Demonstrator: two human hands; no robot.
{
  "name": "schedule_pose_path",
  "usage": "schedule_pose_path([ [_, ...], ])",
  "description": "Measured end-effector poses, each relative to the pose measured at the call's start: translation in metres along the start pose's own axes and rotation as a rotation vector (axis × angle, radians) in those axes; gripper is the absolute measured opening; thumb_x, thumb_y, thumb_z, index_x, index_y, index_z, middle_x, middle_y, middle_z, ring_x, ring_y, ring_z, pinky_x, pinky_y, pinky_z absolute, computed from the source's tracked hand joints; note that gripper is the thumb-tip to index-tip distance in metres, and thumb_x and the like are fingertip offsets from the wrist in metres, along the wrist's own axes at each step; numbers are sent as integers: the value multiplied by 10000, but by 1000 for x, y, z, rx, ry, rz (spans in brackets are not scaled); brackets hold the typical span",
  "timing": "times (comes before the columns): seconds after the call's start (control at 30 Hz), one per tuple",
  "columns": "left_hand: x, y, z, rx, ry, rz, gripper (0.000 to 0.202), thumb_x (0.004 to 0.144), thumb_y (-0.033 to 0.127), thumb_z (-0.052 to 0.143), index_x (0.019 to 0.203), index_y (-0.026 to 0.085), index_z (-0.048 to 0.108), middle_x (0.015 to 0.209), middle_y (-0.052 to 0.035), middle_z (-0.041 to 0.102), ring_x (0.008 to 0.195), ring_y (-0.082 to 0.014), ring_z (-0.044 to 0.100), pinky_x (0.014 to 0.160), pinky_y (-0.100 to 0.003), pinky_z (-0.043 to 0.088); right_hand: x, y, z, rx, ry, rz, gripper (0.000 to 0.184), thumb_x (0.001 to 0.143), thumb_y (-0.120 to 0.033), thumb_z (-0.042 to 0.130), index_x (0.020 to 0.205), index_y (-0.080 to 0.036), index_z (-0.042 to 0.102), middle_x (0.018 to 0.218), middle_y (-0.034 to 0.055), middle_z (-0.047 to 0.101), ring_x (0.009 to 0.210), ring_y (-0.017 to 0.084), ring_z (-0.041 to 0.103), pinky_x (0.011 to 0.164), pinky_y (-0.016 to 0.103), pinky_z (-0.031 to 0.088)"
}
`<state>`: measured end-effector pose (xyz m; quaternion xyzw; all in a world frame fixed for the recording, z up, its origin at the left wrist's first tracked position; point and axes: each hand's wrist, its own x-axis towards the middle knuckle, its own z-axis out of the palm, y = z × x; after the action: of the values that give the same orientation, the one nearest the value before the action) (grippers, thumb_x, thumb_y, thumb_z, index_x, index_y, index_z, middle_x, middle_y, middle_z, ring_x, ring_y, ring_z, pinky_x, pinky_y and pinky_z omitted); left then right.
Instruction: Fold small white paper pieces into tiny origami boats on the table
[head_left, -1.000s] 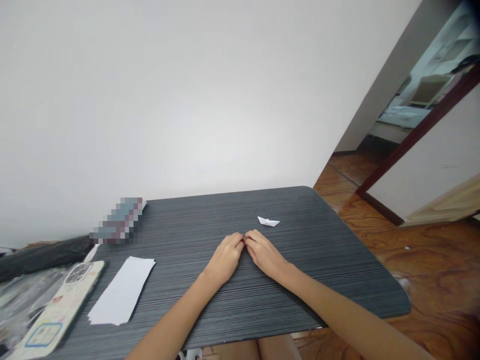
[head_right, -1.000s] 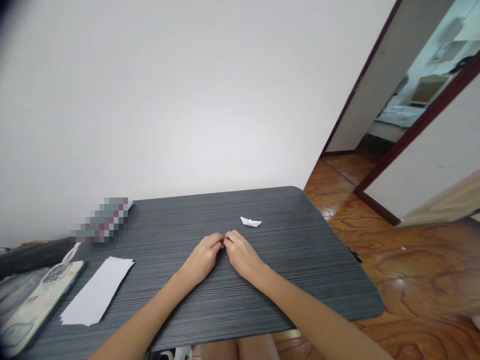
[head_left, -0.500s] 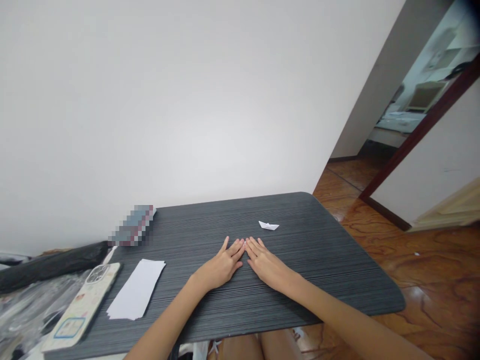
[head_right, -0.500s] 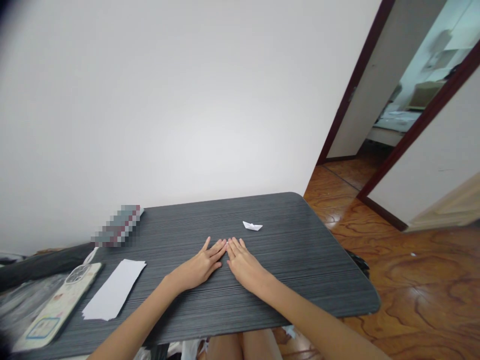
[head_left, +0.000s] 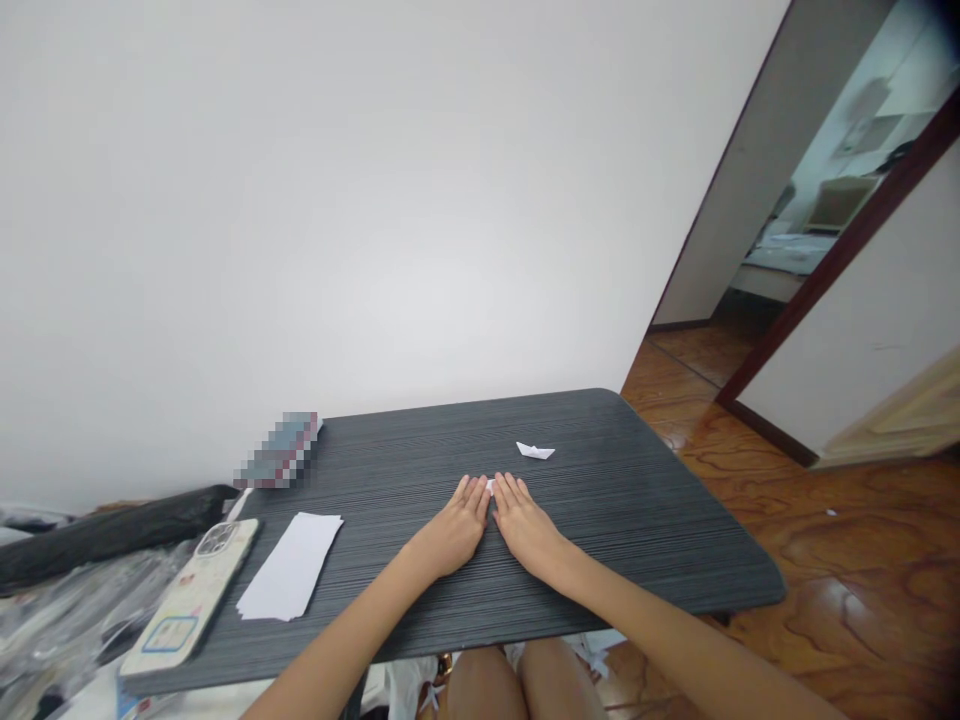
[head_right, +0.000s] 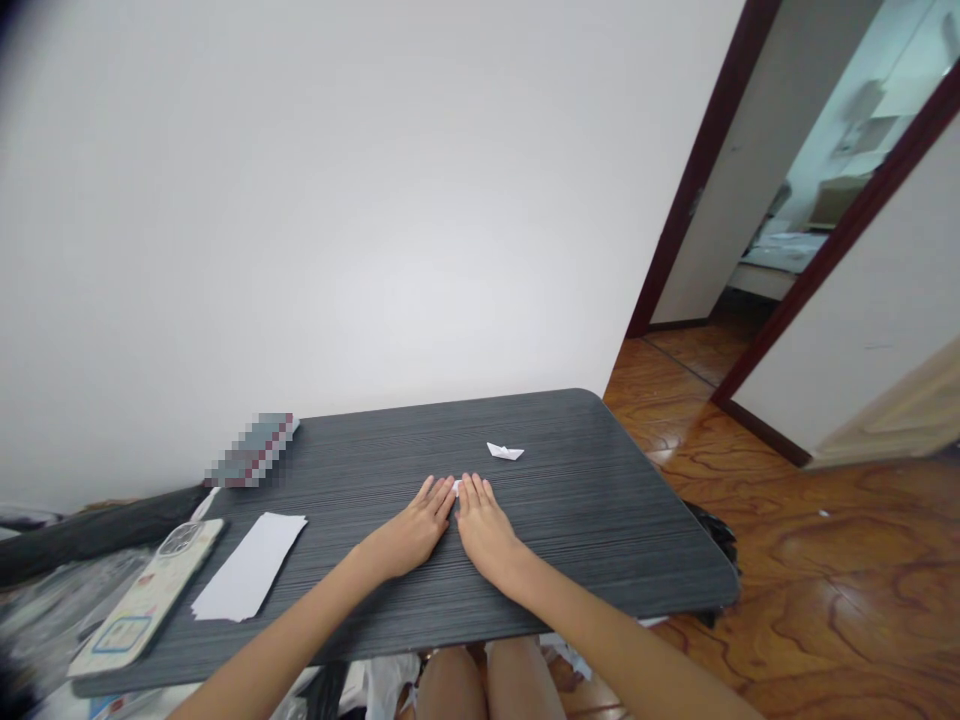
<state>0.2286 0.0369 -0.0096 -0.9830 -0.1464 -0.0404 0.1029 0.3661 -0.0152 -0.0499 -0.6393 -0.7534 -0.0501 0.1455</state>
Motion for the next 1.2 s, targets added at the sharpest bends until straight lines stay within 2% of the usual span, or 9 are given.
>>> schedule_pose_path([
  [0.17,-7,-9,-9,-110,-47,-32,421,814,108,294,1225,61,371,1287,-179,392,1219,-212,326,996,-385,237,-7,2,-11,74,6,78,436,823,-145,316,1223,14,391,1295,219,355,1233,273,282,987,442,288],
  [0.33,-1,-11,-8,-299,65,-224,291,846,150,311,1005,172,554,1134,-85,543,1034,-170,505,908,-361,339,-11,12,-19,297,43,53,419,828,-177,311,1223,-92,420,1288,137,408,1212,206,343,988,403,302],
  [0.4,8,-12,-3,-369,109,-320,188,812,168,403,869,152,582,999,-82,584,957,-183,525,840,-339,385,-4,14,-19,366,105,95,387,806,-176,363,1167,-103,481,1227,134,479,1167,218,402,962,405,330],
  [0.5,25,-16,3,-470,179,-401,142,751,114,467,866,137,548,916,-72,558,903,-180,515,804,-315,408,17,19,-19,445,172,99,316,746,-89,418,1014,-133,578,1092,107,573,1049,217,485,901,375,385],
  [0.67,40,-36,14,-654,263,-430,218,694,65,491,889,152,534,868,-41,509,820,-155,510,752,-282,435,51,34,-23,548,121,30,217,690,-48,476,838,-152,596,861,64,606,804,186,550,744,326,458],
  [0.8,41,-44,21,-815,411,-523,191,726,99,482,897,162,537,871,-30,488,643,-104,505,595,-236,468,64,38,-16,730,156,30,265,727,-67,452,938,-151,588,906,77,588,667,138,572,638,283,504],
  [0.9,40,-41,17,-908,521,-509,155,758,136,473,888,175,548,860,-32,490,681,-105,522,589,-218,479,64,35,-11,888,253,33,307,771,-118,431,1045,-163,563,1065,105,562,803,158,605,720,309,524],
  [1.03,39,-34,4,-972,650,-487,104,777,208,497,848,163,559,857,-44,507,691,-104,530,602,-215,483,56,33,-13,925,327,18,303,786,-173,448,1060,-182,577,1158,97,541,1032,207,535,843,354,485],
  [1.2,37,-37,-1,-1076,630,-433,130,744,248,564,835,156,569,839,-43,524,697,-111,533,602,-218,477,49,35,-20,1034,292,24,304,790,-196,473,1081,-189,559,1230,92,483,1032,197,540,846,326,486],
])
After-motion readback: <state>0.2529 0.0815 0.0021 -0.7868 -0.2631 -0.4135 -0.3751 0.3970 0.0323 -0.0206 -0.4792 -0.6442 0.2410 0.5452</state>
